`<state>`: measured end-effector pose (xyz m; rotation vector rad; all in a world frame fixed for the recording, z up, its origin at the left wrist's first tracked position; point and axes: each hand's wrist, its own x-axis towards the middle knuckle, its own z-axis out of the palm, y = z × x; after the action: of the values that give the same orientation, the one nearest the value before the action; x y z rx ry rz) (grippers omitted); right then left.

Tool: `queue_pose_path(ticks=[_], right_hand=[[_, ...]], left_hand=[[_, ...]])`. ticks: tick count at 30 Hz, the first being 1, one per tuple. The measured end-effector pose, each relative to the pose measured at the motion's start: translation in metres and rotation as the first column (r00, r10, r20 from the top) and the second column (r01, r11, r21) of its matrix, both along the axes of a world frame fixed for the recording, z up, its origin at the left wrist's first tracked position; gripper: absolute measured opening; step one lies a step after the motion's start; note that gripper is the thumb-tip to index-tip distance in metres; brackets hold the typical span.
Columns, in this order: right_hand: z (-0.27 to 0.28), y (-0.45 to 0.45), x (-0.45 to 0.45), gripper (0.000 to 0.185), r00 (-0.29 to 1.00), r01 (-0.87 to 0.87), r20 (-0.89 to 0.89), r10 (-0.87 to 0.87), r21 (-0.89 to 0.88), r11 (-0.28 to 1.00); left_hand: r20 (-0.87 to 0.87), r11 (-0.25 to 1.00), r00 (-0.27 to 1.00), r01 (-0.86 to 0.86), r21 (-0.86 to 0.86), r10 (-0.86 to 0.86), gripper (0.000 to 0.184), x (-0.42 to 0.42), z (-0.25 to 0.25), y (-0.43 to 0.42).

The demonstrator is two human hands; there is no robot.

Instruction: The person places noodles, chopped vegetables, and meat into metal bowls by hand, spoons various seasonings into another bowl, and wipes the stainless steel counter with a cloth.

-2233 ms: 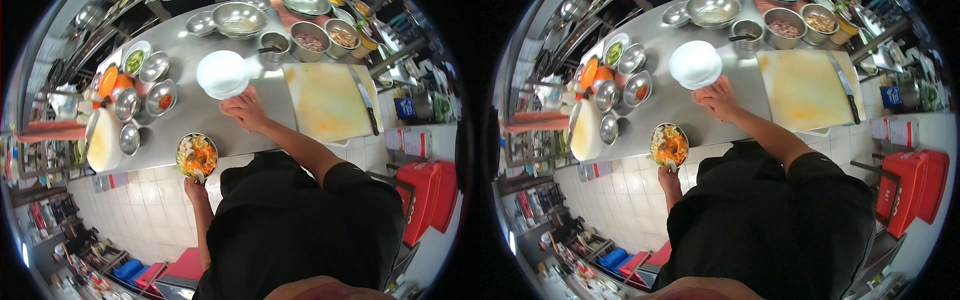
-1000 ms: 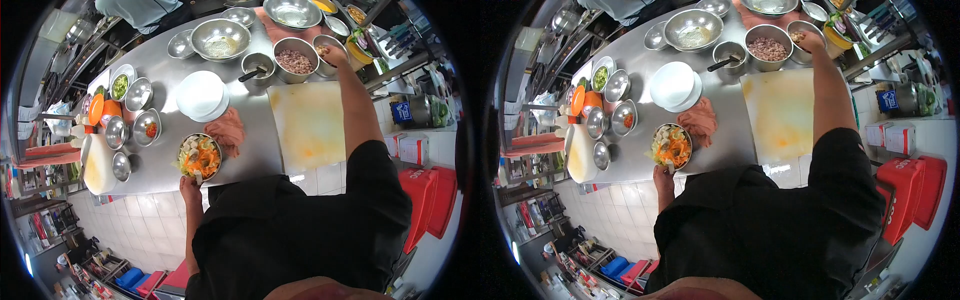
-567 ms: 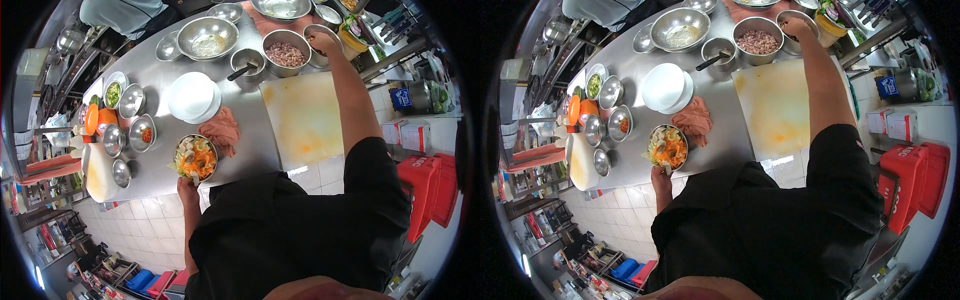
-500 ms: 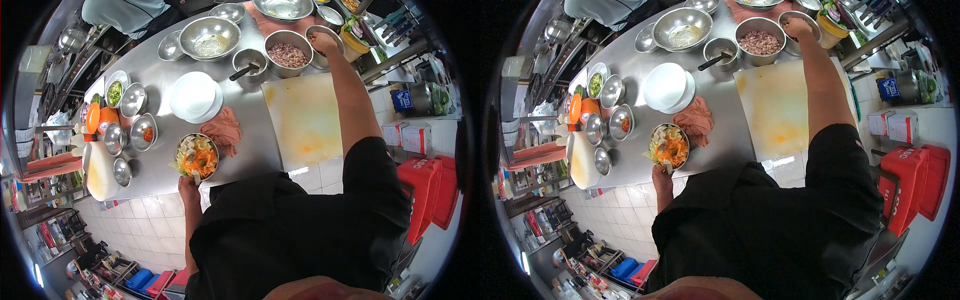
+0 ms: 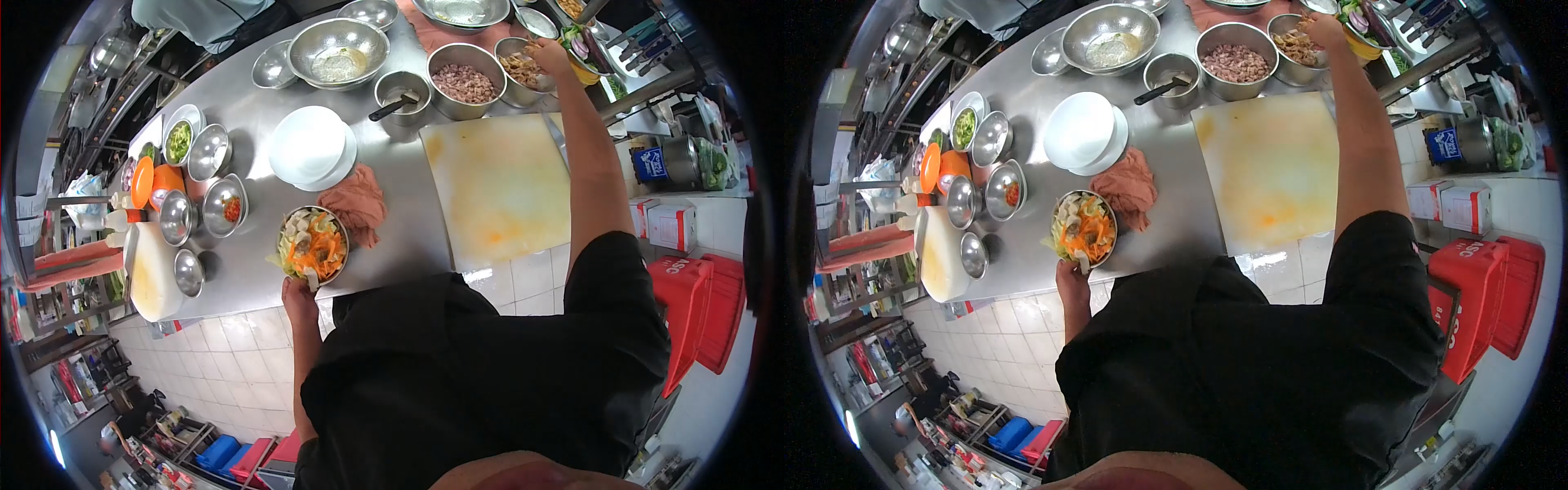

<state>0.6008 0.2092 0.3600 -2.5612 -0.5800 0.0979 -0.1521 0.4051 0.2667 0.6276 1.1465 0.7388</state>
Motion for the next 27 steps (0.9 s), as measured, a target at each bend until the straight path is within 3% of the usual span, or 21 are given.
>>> queue_pose_path(ticks=[1,4,7,13,15,16,18,19,20,21,23,25,27], right_hand=[[0.002,0.001,-0.002,0.032,0.999,-0.005,0.036,0.006,-0.020,1.000],[-0.011,0.001,0.002,0.035,0.997,0.069,0.027,-0.074,0.154,0.986],[-0.021,-0.003,0.016,0.035,0.951,0.082,0.292,-0.100,0.073,0.994],[0.000,-0.005,-0.005,0.027,0.971,0.231,-0.182,-0.153,0.577,0.783],[-0.031,-0.022,0.042,0.023,0.983,-0.097,0.181,-0.010,0.575,0.813],[-0.027,-0.024,0.046,0.023,0.970,-0.171,0.237,0.047,0.539,0.825],[-0.009,-0.026,0.040,0.023,0.838,-0.330,0.520,0.169,0.234,0.915],[0.012,-0.017,0.008,0.024,0.904,-0.308,0.397,0.159,0.346,0.887],[0.038,-0.006,-0.031,0.026,0.951,-0.261,0.271,0.147,0.455,0.851],[0.066,0.011,-0.079,0.030,0.944,0.098,-0.281,0.173,0.741,0.665],[0.072,0.033,-0.117,0.037,0.875,0.094,-0.351,0.332,0.798,0.596],[0.063,0.057,-0.186,0.041,0.921,-0.315,0.010,0.390,0.608,0.729],[0.080,0.075,-0.298,0.042,0.896,-0.349,-0.012,0.444,0.599,0.721]], left_hand=[[-0.009,1.000,1.000,-0.003,-0.005,0.003,0.013,0.001,0.002,0.000],[-0.004,1.000,1.000,-0.017,-0.003,0.017,0.014,0.007,0.007,-0.001],[-0.017,1.000,1.000,-0.005,0.001,0.005,0.014,0.005,0.007,0.000],[0.012,0.999,0.999,0.044,0.027,-0.045,0.013,-0.002,-0.005,0.005],[-0.015,0.992,0.996,0.085,0.089,-0.084,0.011,-0.010,-0.015,0.005],[-0.049,0.984,0.993,0.117,0.138,-0.111,0.011,-0.012,-0.021,0.006],[-0.056,0.990,0.994,0.094,0.105,-0.089,0.009,-0.002,-0.002,-0.002],[-0.036,0.999,0.999,0.026,0.029,-0.025,0.008,0.009,0.022,-0.003],[-0.085,0.974,0.989,0.138,0.180,-0.124,0.007,-0.015,-0.026,0.006],[0.015,1.000,1.000,0.026,0.002,-0.026,0.006,-0.005,-0.003,0.003],[0.011,0.997,0.997,0.072,0.030,-0.073,0.009,-0.016,-0.023,0.010],[0.039,0.997,0.997,0.066,0.028,-0.067,0.005,-0.011,-0.010,0.008],[0.025,0.992,0.993,0.118,0.034,-0.118,0.004,-0.020,-0.033,0.015]])
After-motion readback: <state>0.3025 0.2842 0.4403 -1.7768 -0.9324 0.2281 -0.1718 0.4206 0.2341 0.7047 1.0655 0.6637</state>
